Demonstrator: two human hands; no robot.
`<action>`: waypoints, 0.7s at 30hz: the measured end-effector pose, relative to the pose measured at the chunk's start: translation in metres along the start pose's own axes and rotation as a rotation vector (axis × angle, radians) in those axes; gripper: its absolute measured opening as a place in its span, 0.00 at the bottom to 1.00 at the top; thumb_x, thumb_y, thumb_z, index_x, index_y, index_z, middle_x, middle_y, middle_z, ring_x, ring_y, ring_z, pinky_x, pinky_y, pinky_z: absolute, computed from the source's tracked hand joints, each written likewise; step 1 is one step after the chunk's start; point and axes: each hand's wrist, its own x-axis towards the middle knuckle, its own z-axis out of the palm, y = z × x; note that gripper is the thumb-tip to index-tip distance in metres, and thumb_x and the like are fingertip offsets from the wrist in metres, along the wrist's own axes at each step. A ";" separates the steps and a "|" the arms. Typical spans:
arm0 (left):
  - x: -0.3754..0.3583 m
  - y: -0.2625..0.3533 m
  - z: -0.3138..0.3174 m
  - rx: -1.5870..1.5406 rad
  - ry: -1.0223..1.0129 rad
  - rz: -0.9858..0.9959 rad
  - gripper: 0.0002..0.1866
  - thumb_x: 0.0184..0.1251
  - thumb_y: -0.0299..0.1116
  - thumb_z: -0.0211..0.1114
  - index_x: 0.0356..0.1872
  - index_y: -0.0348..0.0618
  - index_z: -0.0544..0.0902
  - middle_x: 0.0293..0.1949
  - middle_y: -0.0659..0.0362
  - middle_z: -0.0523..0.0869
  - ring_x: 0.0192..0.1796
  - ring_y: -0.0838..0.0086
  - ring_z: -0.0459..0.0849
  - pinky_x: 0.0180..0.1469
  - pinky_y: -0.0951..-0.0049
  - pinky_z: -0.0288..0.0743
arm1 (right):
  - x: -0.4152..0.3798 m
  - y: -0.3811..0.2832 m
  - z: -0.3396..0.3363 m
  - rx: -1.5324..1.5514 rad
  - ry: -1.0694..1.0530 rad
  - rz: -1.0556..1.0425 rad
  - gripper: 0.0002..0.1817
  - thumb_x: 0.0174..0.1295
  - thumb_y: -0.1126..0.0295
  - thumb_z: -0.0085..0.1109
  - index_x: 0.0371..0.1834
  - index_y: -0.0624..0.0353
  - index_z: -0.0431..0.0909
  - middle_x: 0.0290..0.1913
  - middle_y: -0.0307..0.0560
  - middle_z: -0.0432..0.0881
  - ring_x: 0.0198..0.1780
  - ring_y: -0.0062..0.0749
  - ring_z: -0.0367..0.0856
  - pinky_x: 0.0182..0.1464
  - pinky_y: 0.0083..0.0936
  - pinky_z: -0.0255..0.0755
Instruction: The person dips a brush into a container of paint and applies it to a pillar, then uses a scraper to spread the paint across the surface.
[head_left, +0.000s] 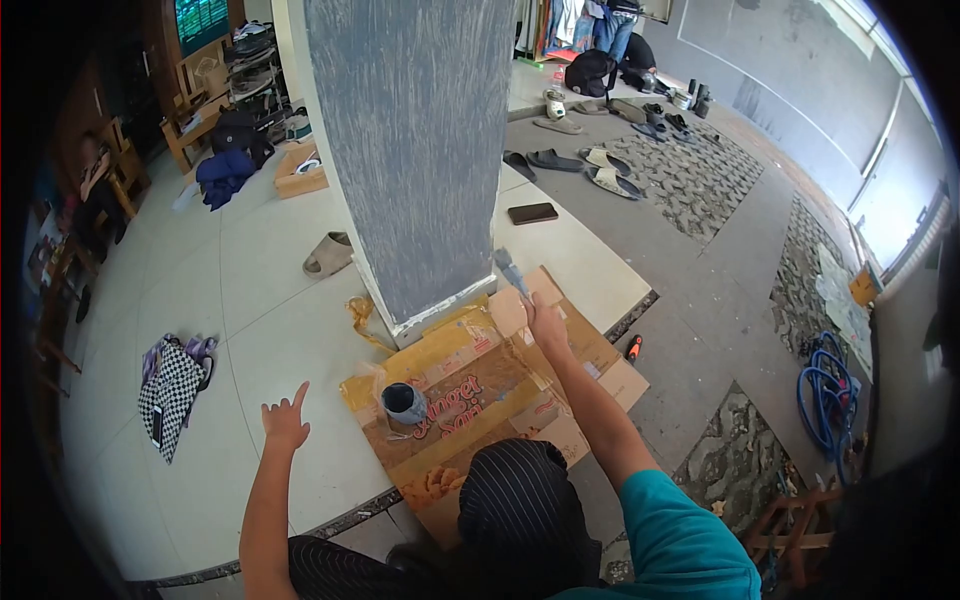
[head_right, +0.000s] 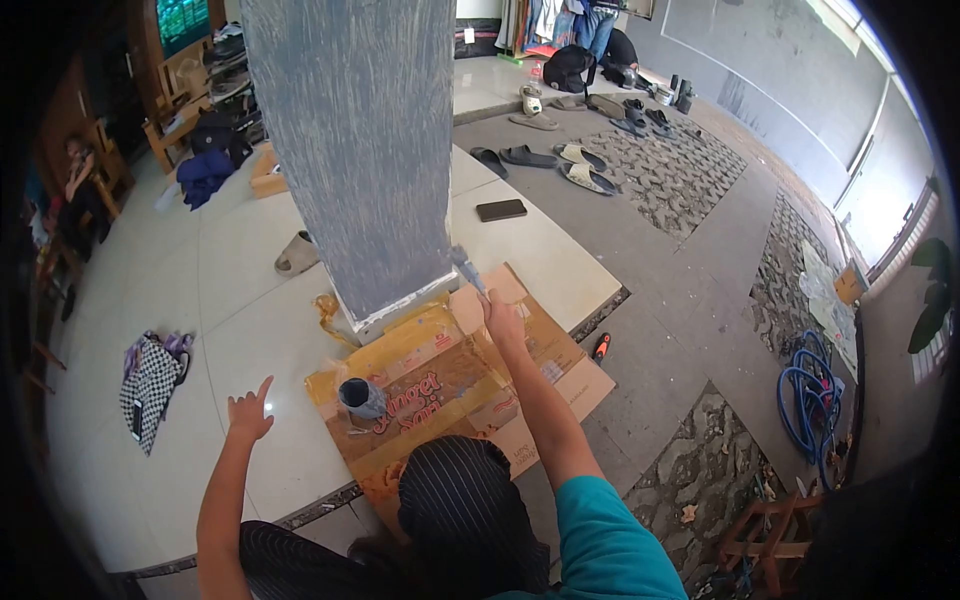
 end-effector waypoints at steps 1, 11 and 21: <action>0.000 0.000 -0.001 0.015 -0.006 -0.005 0.54 0.62 0.51 0.67 0.78 0.72 0.34 0.56 0.52 0.81 0.56 0.57 0.82 0.68 0.47 0.62 | 0.005 -0.004 -0.001 0.002 0.001 -0.003 0.20 0.73 0.49 0.47 0.43 0.56 0.70 0.29 0.69 0.81 0.35 0.70 0.80 0.35 0.59 0.72; -0.002 -0.008 0.006 0.047 -0.032 -0.021 0.53 0.63 0.52 0.66 0.78 0.72 0.33 0.58 0.52 0.80 0.58 0.57 0.82 0.69 0.48 0.62 | 0.024 -0.028 0.032 0.048 0.008 0.025 0.20 0.74 0.49 0.43 0.46 0.56 0.69 0.31 0.70 0.81 0.38 0.71 0.80 0.39 0.61 0.72; 0.006 0.005 0.002 0.037 -0.056 -0.009 0.54 0.63 0.52 0.66 0.78 0.71 0.34 0.58 0.52 0.80 0.58 0.58 0.81 0.70 0.47 0.60 | 0.018 0.009 0.016 -0.147 -0.086 0.033 0.20 0.72 0.48 0.46 0.43 0.55 0.72 0.31 0.65 0.83 0.37 0.64 0.83 0.37 0.57 0.76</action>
